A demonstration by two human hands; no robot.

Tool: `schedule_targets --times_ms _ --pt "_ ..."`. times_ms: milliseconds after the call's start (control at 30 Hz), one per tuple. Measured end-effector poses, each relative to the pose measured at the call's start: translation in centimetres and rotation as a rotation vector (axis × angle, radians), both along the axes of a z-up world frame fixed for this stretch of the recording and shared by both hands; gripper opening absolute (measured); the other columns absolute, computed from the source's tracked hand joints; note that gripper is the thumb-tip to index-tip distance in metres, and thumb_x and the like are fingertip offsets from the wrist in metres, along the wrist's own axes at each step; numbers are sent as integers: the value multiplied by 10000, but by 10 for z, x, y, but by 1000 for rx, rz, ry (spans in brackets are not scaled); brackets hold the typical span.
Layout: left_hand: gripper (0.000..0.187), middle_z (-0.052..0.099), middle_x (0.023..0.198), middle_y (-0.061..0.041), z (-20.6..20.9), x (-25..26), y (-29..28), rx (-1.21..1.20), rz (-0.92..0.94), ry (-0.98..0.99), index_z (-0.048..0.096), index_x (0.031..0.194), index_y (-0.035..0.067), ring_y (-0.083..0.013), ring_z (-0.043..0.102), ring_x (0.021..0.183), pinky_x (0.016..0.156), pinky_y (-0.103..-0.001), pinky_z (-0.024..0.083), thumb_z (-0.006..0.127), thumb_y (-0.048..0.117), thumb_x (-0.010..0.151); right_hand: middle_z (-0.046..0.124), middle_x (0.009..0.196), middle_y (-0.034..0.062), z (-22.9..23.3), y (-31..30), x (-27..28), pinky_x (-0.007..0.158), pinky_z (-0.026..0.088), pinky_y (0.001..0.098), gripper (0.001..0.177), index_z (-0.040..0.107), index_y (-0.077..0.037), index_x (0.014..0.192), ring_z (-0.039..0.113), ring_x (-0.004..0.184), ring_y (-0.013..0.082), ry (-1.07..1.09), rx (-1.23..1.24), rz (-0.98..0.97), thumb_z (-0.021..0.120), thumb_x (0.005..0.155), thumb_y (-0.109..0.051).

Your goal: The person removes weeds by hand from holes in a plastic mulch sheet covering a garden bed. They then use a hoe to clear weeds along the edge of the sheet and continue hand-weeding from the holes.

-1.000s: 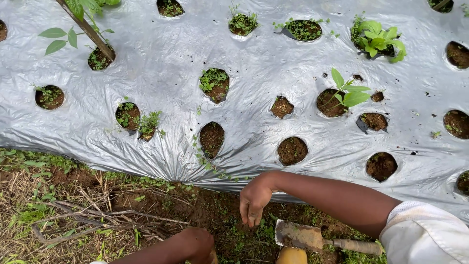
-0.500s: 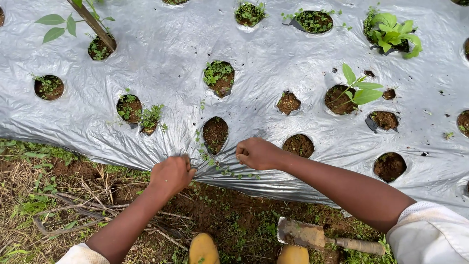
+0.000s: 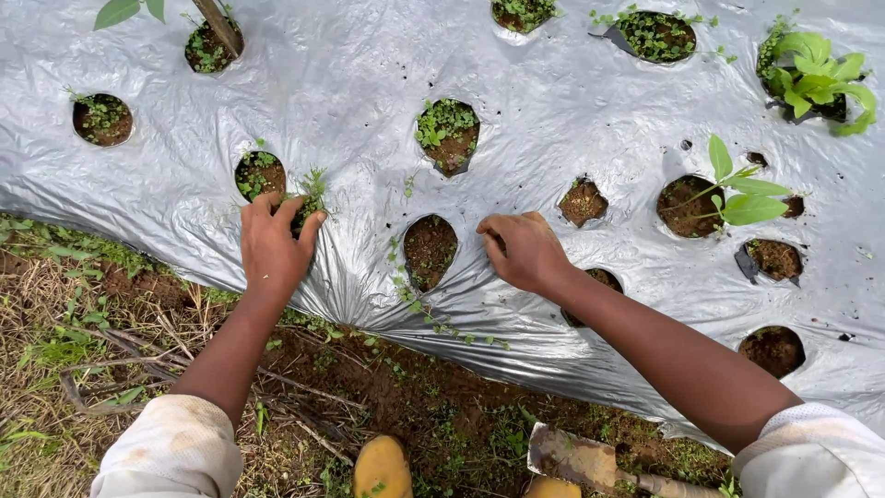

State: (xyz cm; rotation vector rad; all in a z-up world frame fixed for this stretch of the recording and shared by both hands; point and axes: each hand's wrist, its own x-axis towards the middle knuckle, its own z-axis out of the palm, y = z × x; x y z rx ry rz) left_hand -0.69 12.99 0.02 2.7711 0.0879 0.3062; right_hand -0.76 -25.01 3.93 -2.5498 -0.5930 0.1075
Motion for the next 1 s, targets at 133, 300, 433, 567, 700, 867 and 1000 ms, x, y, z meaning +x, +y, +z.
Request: schedule_targets --times_ms 133,300,433,567,700,867,1000 --pt "202 670 1052 22 -46 20 20 53 -98 -305 792 1056 206 -220 629 1065 936 -413 497 857 362 945 756 823 86 -19 0 6 960 480 448 171 739 -92 1110 742 842 307 -87 3 20 634 980 -126" --pt "168 723 922 93 -79 39 48 18 -73 -338 778 969 267 -145 655 973 949 -374 450 833 424 998 696 714 17 -42 8 12 857 446 367 122 733 -141 1043 717 731 227 -211 10 15 641 968 -167" --pt "234 641 828 3 -62 30 56 -171 -13 -363 690 933 157 -252 631 871 891 -436 475 695 277 1134 680 729 -3 -43 10 11 796 428 349 121 732 -168 1036 707 723 200 -361 -96 41 639 970 -206" --pt "241 571 831 -125 -33 29 67 -318 -81 -464 632 961 26 -403 597 808 786 -483 475 652 124 1181 650 726 -11 -49 10 12 772 418 341 130 734 -177 1014 690 713 190 -449 -142 41 627 976 -241" --pt "264 589 903 -45 -34 13 61 -17 -188 -386 660 1013 90 -313 640 894 847 -461 490 813 304 1039 663 745 14 -43 15 9 789 418 357 153 738 -162 1021 703 742 210 -392 -175 21 615 967 -236" --pt "211 714 1065 -26 -51 12 62 210 -213 -271 779 1075 124 -244 699 1030 883 -398 545 859 200 895 664 777 32 -40 14 8 814 424 377 170 721 -159 1036 714 791 227 -358 -212 28 588 983 -251" --pt "157 729 1047 -20 -54 16 69 269 -226 -318 779 1081 126 -229 720 1029 864 -367 551 829 187 946 677 813 41 -43 12 7 846 426 384 177 713 -155 1066 720 830 237 -329 -213 27 590 977 -244"
